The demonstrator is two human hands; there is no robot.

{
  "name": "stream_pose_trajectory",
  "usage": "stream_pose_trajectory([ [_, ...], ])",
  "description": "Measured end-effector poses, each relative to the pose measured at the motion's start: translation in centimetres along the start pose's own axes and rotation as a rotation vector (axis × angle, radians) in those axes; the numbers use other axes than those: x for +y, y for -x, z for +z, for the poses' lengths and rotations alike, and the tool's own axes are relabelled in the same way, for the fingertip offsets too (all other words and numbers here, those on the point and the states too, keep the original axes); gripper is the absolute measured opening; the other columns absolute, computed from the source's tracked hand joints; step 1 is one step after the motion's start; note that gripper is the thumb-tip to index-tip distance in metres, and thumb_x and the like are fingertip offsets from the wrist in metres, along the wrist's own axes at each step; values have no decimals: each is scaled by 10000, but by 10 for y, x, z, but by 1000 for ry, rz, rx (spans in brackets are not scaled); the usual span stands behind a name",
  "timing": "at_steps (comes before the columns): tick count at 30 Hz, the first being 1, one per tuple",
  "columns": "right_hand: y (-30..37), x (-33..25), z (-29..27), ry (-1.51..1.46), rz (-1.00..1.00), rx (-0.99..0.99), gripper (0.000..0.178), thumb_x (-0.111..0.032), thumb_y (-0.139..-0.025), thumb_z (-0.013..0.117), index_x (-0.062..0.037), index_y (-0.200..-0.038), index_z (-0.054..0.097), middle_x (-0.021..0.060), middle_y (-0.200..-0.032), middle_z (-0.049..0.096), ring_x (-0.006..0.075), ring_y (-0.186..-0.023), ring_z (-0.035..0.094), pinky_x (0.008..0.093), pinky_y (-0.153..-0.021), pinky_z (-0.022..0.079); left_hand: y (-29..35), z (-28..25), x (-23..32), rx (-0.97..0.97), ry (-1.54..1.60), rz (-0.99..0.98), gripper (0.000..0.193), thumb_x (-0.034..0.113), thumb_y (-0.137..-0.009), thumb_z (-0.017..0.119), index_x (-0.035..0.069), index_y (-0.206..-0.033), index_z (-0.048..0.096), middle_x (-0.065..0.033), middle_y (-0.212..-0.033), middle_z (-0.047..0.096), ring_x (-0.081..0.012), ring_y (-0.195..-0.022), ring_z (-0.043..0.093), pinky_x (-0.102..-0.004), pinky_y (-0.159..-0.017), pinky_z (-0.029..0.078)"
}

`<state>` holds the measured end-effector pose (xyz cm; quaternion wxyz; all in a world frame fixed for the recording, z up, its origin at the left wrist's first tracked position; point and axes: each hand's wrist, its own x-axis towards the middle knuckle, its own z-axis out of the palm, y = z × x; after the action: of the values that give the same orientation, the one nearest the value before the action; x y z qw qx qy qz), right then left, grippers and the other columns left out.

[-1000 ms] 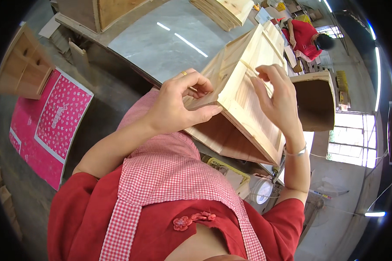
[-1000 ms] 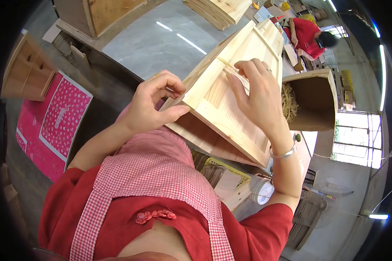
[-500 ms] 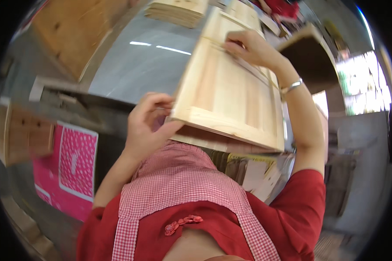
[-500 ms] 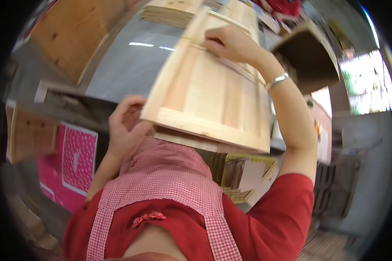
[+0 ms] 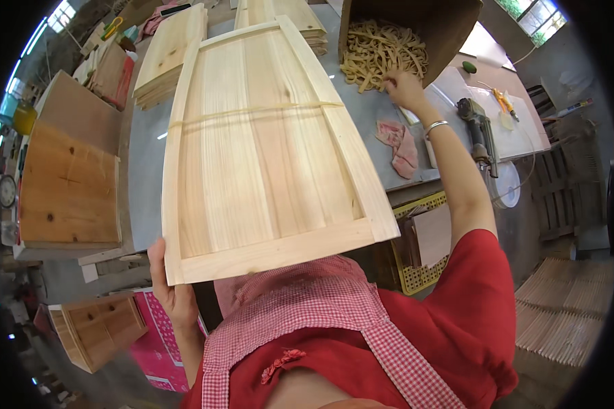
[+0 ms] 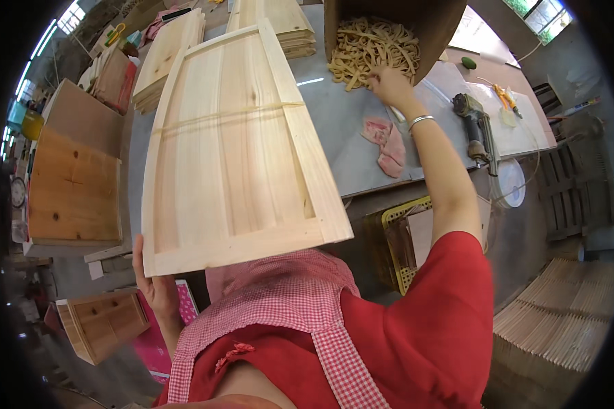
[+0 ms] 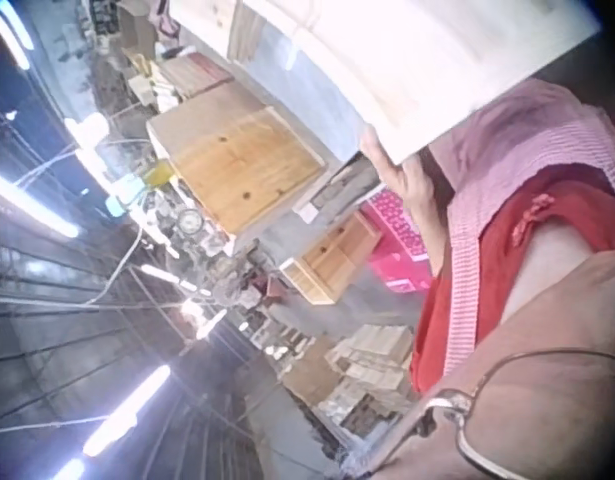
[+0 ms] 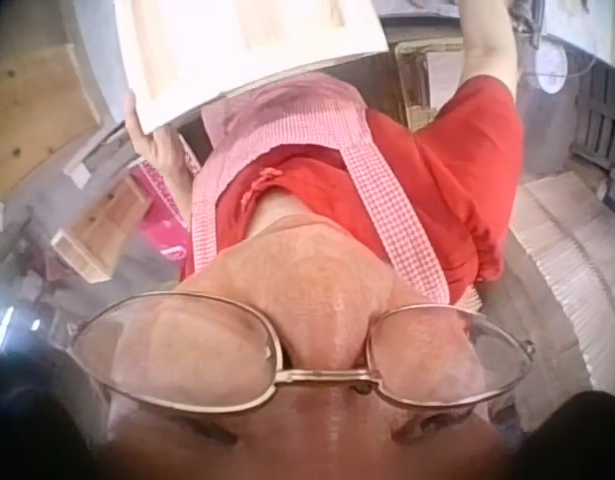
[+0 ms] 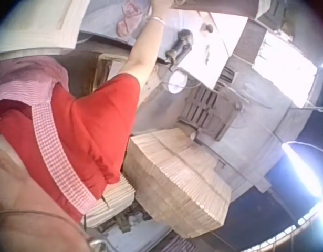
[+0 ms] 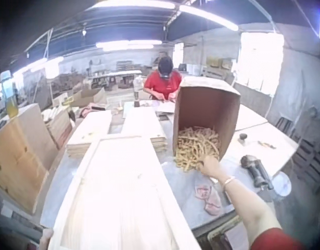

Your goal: Assembling wooden panels into a box shape using wood glue and securing them with rubber bands.

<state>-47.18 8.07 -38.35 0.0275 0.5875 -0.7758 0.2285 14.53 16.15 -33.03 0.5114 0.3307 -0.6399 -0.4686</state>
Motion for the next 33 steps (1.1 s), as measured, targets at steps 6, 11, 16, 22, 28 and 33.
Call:
stream_pose_trajectory([
  [6,-10,-4,72,125,-158,33,206,-114,-852,585,-107,-1017,709,170,-1111,600,390,-962,633,490,-810,516,3,5,5,41,-23,37,500,77,-955,559,-38,-1427,439,-119,-1445,444,-226,-1308,446,-378,-1118,316],
  [11,-48,-1,50,176,-80,8,198,-169,-878,605,-41,-958,734,177,-961,680,346,-875,640,445,-773,503,-8,12,19,-53,-367,68,546,185,-911,648,-32,-1387,495,-162,-1366,512,-282,-1251,491,-391,-1073,363],
  [16,-98,-2,-14,-169,-167,400,294,-268,-970,626,-22,-1101,720,120,-1099,705,223,-991,652,348,-919,496,-19,17,30,-138,-259,72,562,160,-906,655,29,-1427,492,-141,-1367,452,-259,-1221,468,-361,-1033,379],
  [22,-120,-20,-61,-16,35,511,463,-470,-913,651,-62,-1121,714,125,-1098,724,261,-983,688,336,-865,524,-10,22,36,-103,-221,114,572,166,-973,552,27,-1499,375,-170,-1543,355,-290,-1353,385,-374,-1121,302],
  [28,-49,-98,-74,-367,-186,574,279,-261,-922,700,10,-985,687,59,-859,685,134,-767,620,282,-729,514,5,35,29,40,-222,176,535,127,-991,534,24,-1495,387,-134,-1465,492,-269,-1215,489,-356,-1081,355],
  [33,3,-132,-93,-487,-215,604,220,-211,-935,695,6,-963,667,14,-846,646,96,-720,566,235,-687,487,12,40,45,71,-296,194,533,23,-956,501,5,-1480,404,-132,-1517,434,-227,-1310,465,-315,-1079,378],
])
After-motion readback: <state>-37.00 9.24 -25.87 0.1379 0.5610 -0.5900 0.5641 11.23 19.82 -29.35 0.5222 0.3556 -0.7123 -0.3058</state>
